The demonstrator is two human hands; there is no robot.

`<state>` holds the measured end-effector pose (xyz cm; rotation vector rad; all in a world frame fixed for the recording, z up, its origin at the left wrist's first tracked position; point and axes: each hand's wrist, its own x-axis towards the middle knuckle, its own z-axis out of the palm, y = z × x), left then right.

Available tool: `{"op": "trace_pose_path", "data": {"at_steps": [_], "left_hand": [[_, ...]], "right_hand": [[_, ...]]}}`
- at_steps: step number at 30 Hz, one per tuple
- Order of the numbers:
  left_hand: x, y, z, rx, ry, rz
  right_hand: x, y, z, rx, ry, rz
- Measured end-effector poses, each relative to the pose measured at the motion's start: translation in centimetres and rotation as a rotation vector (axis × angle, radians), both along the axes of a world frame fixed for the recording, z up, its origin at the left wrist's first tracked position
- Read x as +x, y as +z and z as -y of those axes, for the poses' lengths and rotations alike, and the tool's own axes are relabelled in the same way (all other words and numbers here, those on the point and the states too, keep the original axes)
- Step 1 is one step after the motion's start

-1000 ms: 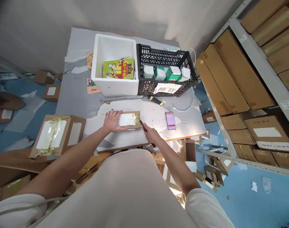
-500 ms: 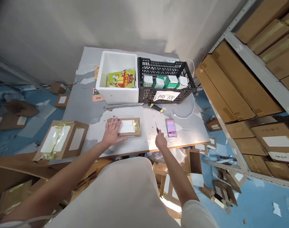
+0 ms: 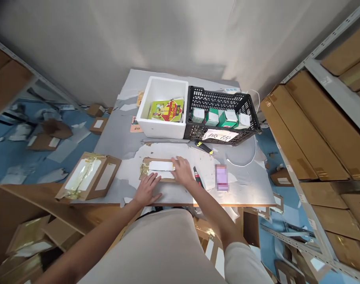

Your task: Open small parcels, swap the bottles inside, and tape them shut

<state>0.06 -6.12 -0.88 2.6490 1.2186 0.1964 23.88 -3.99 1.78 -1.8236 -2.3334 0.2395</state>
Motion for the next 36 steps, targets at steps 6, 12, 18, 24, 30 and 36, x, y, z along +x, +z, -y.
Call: {"op": "trace_pose_path", "data": {"at_steps": [6,12,18,24,30,36], "left_hand": [[-0.2,-0.3,-0.1,-0.025,0.0,0.024],[0.0,0.3,0.1,-0.089,-0.007,0.028],[-1.4,1.8,-1.8,-0.076,0.011,0.139],[-4.8,3.5,-10.0,-0.107,-0.182,0.044],[-5.8,2.1,-12.3,-0.198,-0.264,-0.01],[-5.9,1.5,-11.1,-0.223,-0.19,0.026]], "right_hand": [[-4.2,0.7,-3.6,-0.12,0.224,0.232],[-1.7,2.7,-7.4,-0.24,0.111,0.233],[-0.8,2.5,-8.3,-0.084,-0.097,0.218],[-1.3,1.6,-1.1,0.071,0.17,0.053],[-3.4,2.2,2.7,-0.164,0.072,0.158],[-6.0,-0.4,8.4,-0.065,0.068,0.187]]}}
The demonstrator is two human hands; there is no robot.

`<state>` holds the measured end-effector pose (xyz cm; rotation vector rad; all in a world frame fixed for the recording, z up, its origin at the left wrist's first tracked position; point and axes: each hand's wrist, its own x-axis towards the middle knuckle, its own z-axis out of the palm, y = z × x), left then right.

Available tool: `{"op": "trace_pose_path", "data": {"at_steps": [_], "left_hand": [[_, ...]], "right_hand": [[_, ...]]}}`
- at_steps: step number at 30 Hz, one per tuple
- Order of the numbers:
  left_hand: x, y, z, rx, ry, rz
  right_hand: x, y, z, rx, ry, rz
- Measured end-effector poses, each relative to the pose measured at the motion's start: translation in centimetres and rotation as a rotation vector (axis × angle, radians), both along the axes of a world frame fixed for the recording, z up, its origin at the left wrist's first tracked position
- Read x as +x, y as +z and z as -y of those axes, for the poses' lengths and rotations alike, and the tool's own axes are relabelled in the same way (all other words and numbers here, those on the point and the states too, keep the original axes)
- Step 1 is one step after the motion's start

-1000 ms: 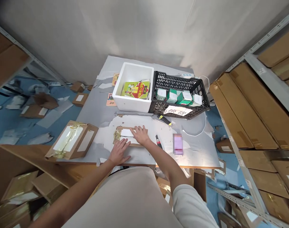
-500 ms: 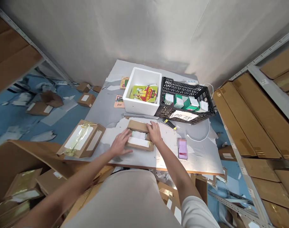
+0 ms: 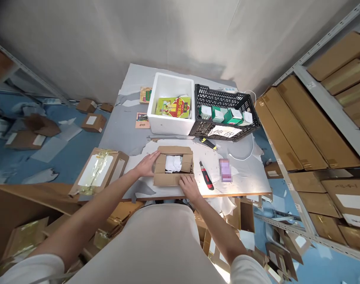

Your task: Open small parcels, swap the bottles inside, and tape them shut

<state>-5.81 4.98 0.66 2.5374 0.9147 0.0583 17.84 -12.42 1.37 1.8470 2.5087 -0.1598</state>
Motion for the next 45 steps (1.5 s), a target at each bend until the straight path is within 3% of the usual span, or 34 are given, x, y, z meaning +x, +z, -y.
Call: {"op": "trace_pose_path", "data": {"at_steps": [3,7,10,14,17,20,25,28,33,37,41,45], "left_hand": [[-0.5,0.6,-0.6,-0.011,-0.064,-0.076],[-0.5,2.4,-1.0,0.032,-0.065,-0.116],[1.3,3.7,-0.4,0.115,-0.04,-0.04],[5.0,4.0,0.3,0.129,-0.304,-0.064],[6.6,3.9,0.1,0.166,-0.368,-0.174],[6.3,4.8,0.0,0.193,-0.323,-0.132],[3.1,6.4,1.6,0.297,-0.054,-0.174],[1.4,5.3,3.1,0.264,0.088,-0.178],[0.4,1.5,4.1,0.128,0.21,-0.082],[0.2,0.1,4.1,0.086,0.263,-0.013],[0.1,0.1,4.0,0.073,0.265,0.02],[0.2,0.3,4.0,0.093,0.255,0.036]], "right_hand": [[0.2,0.0,1.3,0.024,-0.006,-0.133],[2.1,2.4,-1.0,-0.015,-0.081,-0.291],[3.2,4.1,-4.8,-0.06,-0.034,-0.178],[2.4,4.4,-9.3,-0.165,0.154,0.054],[1.5,4.3,-10.8,-0.195,0.193,0.171],[1.8,5.1,-10.4,-0.162,0.173,0.16],[4.8,6.3,-6.9,-0.099,-0.033,0.067],[6.1,5.0,-4.6,-0.08,-0.18,0.03],[6.5,2.1,-3.1,-0.152,-0.363,-0.021],[6.1,2.8,-3.8,-0.1,-0.367,0.009],[3.1,4.6,-6.6,0.007,-0.201,0.022],[-2.6,4.1,-11.4,-0.106,0.139,-0.08]]}}
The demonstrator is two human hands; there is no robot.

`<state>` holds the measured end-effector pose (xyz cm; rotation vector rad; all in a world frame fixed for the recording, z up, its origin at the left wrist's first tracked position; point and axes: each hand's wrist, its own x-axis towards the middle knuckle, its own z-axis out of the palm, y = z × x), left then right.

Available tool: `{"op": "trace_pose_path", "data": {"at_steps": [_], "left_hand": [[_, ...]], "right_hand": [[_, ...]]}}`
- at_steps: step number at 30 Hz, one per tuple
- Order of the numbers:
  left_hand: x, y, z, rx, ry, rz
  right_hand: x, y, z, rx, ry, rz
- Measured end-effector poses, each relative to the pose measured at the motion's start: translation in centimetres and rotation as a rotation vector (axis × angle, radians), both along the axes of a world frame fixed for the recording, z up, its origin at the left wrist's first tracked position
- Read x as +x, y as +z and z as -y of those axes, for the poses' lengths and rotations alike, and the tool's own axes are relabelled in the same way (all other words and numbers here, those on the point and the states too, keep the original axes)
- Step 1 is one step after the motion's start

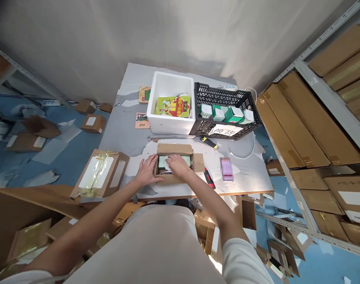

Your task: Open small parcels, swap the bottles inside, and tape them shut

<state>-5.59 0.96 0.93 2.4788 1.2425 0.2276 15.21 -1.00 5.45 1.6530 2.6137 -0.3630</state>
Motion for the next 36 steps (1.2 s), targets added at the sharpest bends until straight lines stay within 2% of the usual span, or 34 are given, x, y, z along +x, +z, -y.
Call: {"op": "trace_pose_path", "data": {"at_steps": [2,5,8,11,19,23,27,29,32,36], "left_hand": [[0.0,0.0,0.1,0.01,-0.013,-0.003],[0.1,0.2,0.3,0.005,-0.012,-0.027],[0.2,0.3,0.5,-0.006,0.023,-0.053],[0.4,0.4,0.6,-0.016,0.054,-0.057],[0.5,0.2,0.7,-0.023,0.074,-0.048],[0.6,0.3,0.8,-0.025,0.096,-0.04],[0.5,0.3,0.9,-0.024,0.114,-0.016],[0.4,0.2,0.8,-0.026,0.116,-0.002],[0.4,0.2,0.8,-0.025,0.098,0.014],[0.6,0.5,1.2,-0.001,0.073,0.004]], "right_hand": [[-2.6,-1.3,-2.1,-0.073,0.071,0.0],[-4.8,-3.5,-3.8,-0.135,0.05,0.045],[-5.4,-4.7,-3.9,-0.124,0.024,0.082],[-5.1,-4.8,-3.4,-0.106,0.012,0.117],[-4.2,-4.3,-3.2,-0.126,0.087,0.223],[-3.8,-2.4,-3.6,-0.13,0.121,0.206],[-1.2,0.5,-2.9,-0.048,0.104,0.054],[0.6,1.4,-2.1,-0.008,0.024,-0.053],[3.0,1.8,-0.6,0.05,-0.11,-0.242],[4.0,1.4,0.7,0.131,-0.144,-0.435]]}}
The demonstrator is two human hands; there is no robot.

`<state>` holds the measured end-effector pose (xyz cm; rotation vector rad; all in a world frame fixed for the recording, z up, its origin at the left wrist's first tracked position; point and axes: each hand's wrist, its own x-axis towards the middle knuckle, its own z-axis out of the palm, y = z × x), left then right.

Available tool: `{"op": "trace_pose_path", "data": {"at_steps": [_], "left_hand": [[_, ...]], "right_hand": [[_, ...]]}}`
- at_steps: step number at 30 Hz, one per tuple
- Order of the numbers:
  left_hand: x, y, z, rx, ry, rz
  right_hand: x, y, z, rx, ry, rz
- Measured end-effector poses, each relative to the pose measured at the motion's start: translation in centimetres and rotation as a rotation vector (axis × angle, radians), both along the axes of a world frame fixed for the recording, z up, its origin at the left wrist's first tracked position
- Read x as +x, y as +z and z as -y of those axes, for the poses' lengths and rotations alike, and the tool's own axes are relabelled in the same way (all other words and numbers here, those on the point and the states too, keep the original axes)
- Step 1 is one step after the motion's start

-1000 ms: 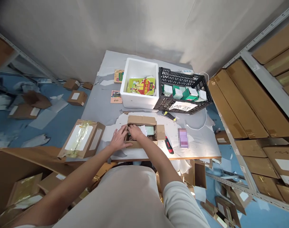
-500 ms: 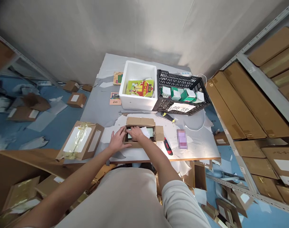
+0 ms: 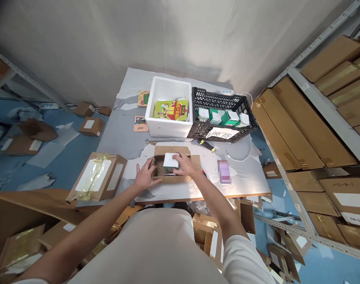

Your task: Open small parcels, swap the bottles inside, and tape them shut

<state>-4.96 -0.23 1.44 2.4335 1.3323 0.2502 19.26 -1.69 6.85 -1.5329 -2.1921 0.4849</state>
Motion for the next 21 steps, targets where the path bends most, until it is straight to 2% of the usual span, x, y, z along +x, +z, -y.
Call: {"op": "trace_pose_path", "data": {"at_steps": [3,6,10,12,15,17,21], "left_hand": [[0.3,0.1,0.1,0.012,0.024,-0.023],[0.8,0.2,-0.8,0.008,0.077,-0.053],[1.8,0.5,-3.5,-0.019,0.112,-0.104],[2.4,0.7,-4.9,-0.018,0.124,-0.107],[3.0,0.9,-6.4,-0.01,0.135,-0.095],[3.2,0.7,-6.7,-0.005,0.128,-0.088],[3.1,0.2,-5.8,-0.014,0.097,-0.095]], "right_hand": [[0.1,1.3,0.1,0.165,-0.132,-0.148],[0.7,4.6,0.4,0.372,-0.268,-0.264],[2.3,9.5,2.7,0.578,-0.313,-0.299],[2.8,10.6,4.5,0.606,-0.305,-0.266],[2.8,9.3,7.2,0.566,-0.251,-0.232],[2.2,6.8,8.6,0.495,-0.21,-0.249],[0.6,0.5,10.1,0.291,-0.182,-0.299]]}}
